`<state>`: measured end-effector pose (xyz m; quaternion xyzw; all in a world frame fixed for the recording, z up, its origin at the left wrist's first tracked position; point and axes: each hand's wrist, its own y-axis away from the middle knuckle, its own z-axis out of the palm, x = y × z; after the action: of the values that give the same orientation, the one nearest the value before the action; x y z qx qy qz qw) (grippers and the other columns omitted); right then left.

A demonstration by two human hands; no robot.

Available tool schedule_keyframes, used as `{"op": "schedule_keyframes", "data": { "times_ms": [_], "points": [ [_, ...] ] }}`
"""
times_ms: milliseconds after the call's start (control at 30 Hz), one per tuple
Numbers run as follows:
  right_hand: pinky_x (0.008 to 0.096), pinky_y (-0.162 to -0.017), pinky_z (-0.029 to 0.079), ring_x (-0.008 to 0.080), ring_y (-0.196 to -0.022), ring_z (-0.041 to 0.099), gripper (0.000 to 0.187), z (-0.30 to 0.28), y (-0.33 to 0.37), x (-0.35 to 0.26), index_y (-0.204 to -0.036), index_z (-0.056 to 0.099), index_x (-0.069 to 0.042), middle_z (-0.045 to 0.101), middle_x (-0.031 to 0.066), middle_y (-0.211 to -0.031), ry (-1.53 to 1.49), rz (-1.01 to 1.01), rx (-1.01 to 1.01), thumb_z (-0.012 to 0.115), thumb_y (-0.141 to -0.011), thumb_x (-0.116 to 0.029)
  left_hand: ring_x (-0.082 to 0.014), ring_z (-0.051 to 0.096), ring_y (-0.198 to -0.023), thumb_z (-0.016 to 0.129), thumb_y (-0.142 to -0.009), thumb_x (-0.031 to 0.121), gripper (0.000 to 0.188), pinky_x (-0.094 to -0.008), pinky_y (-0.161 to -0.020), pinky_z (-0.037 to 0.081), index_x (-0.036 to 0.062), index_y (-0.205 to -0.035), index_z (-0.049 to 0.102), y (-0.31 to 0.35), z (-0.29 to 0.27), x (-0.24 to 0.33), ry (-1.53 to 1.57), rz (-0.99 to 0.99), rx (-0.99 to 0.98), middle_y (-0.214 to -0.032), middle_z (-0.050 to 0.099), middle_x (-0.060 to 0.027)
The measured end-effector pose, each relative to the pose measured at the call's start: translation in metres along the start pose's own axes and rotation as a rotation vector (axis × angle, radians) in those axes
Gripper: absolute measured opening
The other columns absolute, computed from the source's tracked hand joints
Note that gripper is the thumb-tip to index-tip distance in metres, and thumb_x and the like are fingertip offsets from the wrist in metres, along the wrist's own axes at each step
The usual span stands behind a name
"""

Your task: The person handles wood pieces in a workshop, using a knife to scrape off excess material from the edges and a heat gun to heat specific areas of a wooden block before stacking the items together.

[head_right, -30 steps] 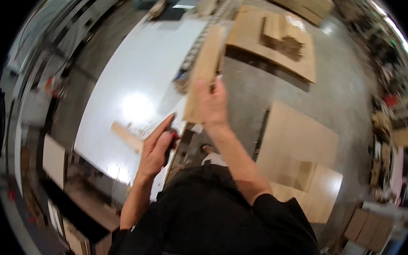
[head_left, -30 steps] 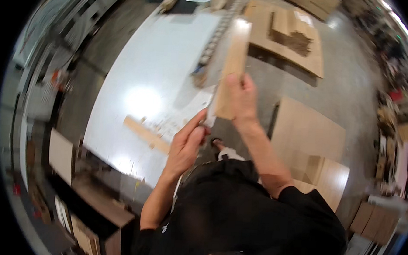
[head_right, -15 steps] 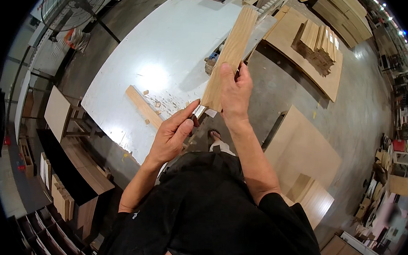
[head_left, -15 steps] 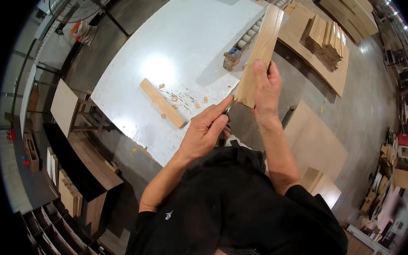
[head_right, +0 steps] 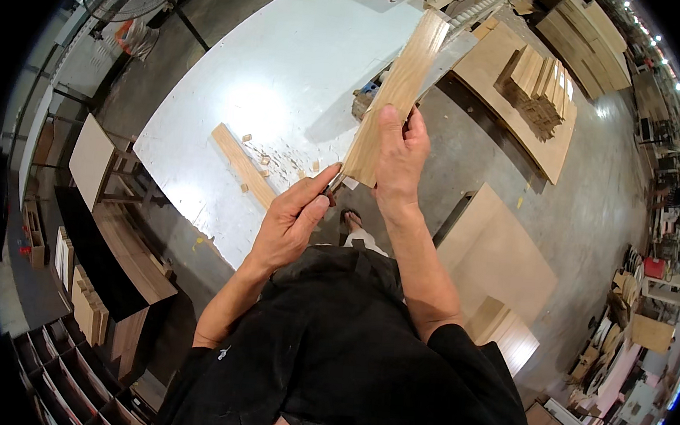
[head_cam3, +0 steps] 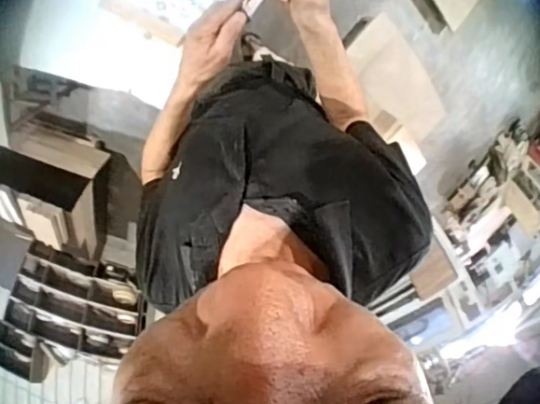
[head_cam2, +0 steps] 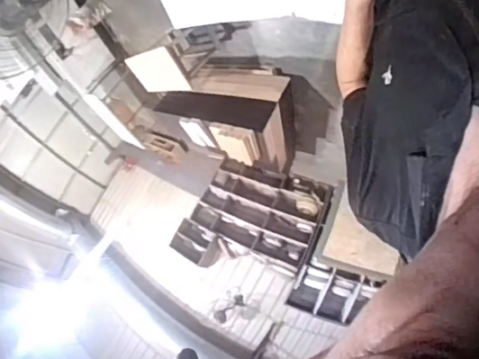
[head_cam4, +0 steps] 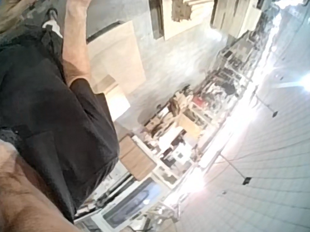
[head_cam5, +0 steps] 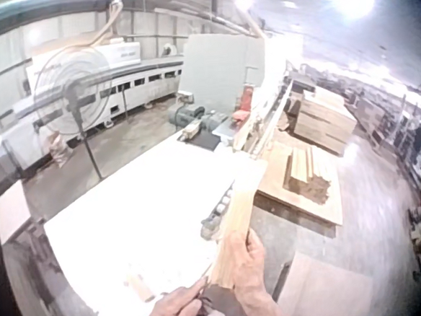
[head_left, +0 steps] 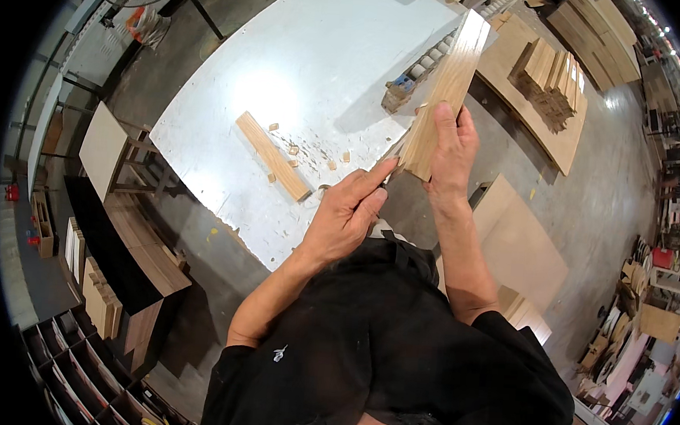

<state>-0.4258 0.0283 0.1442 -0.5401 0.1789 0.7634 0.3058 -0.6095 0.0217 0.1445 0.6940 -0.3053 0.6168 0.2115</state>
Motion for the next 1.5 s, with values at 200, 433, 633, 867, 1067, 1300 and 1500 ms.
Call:
{"op": "schedule_keyframes", "data": {
  "times_ms": [200, 433, 633, 867, 1067, 1300, 1500],
  "points": [
    [0.0241, -0.06, 0.051, 0.0091, -0.071, 0.06, 0.026, 0.001, 0.002, 0.004, -0.107, 0.058, -0.002, 0.065, 0.0056, -0.088, 0.015, 0.022, 0.008, 0.057, -0.097, -0.026, -0.0115, 0.048, -0.078, 0.052, -0.096, 0.007, 0.042, -0.0234, -0.075, 0.041, 0.0088, -0.138, 0.051, 0.002, -0.001, 0.0, -0.013, -0.015, 0.022, -0.085, 0.053, -0.0019],
    [0.0252, -0.061, 0.052, 0.0105, -0.071, 0.06, 0.026, 0.005, 0.006, 0.004, -0.108, 0.057, -0.001, 0.064, 0.0054, -0.087, -0.037, 0.032, 0.025, 0.055, -0.098, -0.025, -0.0156, 0.05, -0.065, 0.057, -0.09, 0.004, 0.043, -0.0281, -0.064, 0.044, 0.0121, -0.133, 0.057, 0.001, 0.001, -0.002, -0.052, 0.064, 0.119, -0.077, 0.052, -0.0065],
    [0.025, -0.068, 0.05, 0.0092, -0.078, 0.059, 0.025, 0.004, 0.018, -0.002, -0.112, 0.057, -0.001, 0.063, 0.0042, -0.094, -0.039, 0.133, 0.0, 0.055, -0.098, -0.022, -0.011, 0.049, -0.072, 0.054, -0.093, 0.006, 0.038, -0.0253, -0.068, 0.042, 0.0063, -0.131, 0.058, 0.0, 0.007, 0.001, -0.064, -0.036, 0.227, -0.084, 0.058, -0.0034],
    [0.0242, -0.063, 0.05, 0.0084, -0.071, 0.06, 0.022, 0.003, 0.019, -0.015, -0.108, 0.059, -0.003, 0.064, 0.001, -0.085, 0.05, -0.002, -0.024, 0.054, -0.099, -0.023, -0.0116, 0.057, -0.084, 0.05, -0.096, 0.006, 0.039, -0.0249, -0.076, 0.045, 0.005, -0.134, 0.054, 0.015, -0.014, 0.009, 0.01, -0.072, 0.25, -0.094, 0.064, -0.0068],
    [0.0221, -0.058, 0.05, 0.0077, -0.068, 0.059, 0.024, 0.003, 0.011, -0.015, -0.107, 0.059, -0.003, 0.063, 0.0026, -0.083, 0.048, -0.01, -0.04, 0.053, -0.099, -0.025, -0.0166, 0.052, -0.073, 0.054, -0.094, 0.006, 0.042, -0.027, -0.072, 0.044, 0.0056, -0.136, 0.052, 0.017, -0.003, 0.033, -0.078, 0.075, 0.1, -0.082, 0.059, -0.0074],
    [0.0224, -0.056, 0.049, 0.0084, -0.066, 0.059, 0.025, 0.01, 0.015, -0.014, -0.106, 0.059, -0.003, 0.063, 0.004, -0.082, -0.019, 0.033, -0.073, 0.053, -0.099, -0.026, -0.0202, 0.045, -0.065, 0.058, -0.091, 0.006, 0.047, -0.0292, -0.063, 0.042, 0.0136, -0.137, 0.052, 0.022, 0.004, 0.027, -0.107, 0.03, 0.135, -0.073, 0.045, -0.0084],
    [0.0221, -0.057, 0.05, 0.0086, -0.068, 0.06, 0.025, 0.01, 0.018, -0.012, -0.105, 0.059, -0.003, 0.064, 0.0046, -0.083, -0.038, 0.06, -0.074, 0.053, -0.099, -0.026, -0.0212, 0.046, -0.065, 0.057, -0.091, 0.006, 0.046, -0.0296, -0.063, 0.043, 0.013, -0.137, 0.052, 0.024, 0.004, 0.025, -0.091, 0.016, 0.12, -0.075, 0.046, -0.0096]
  ]
}}
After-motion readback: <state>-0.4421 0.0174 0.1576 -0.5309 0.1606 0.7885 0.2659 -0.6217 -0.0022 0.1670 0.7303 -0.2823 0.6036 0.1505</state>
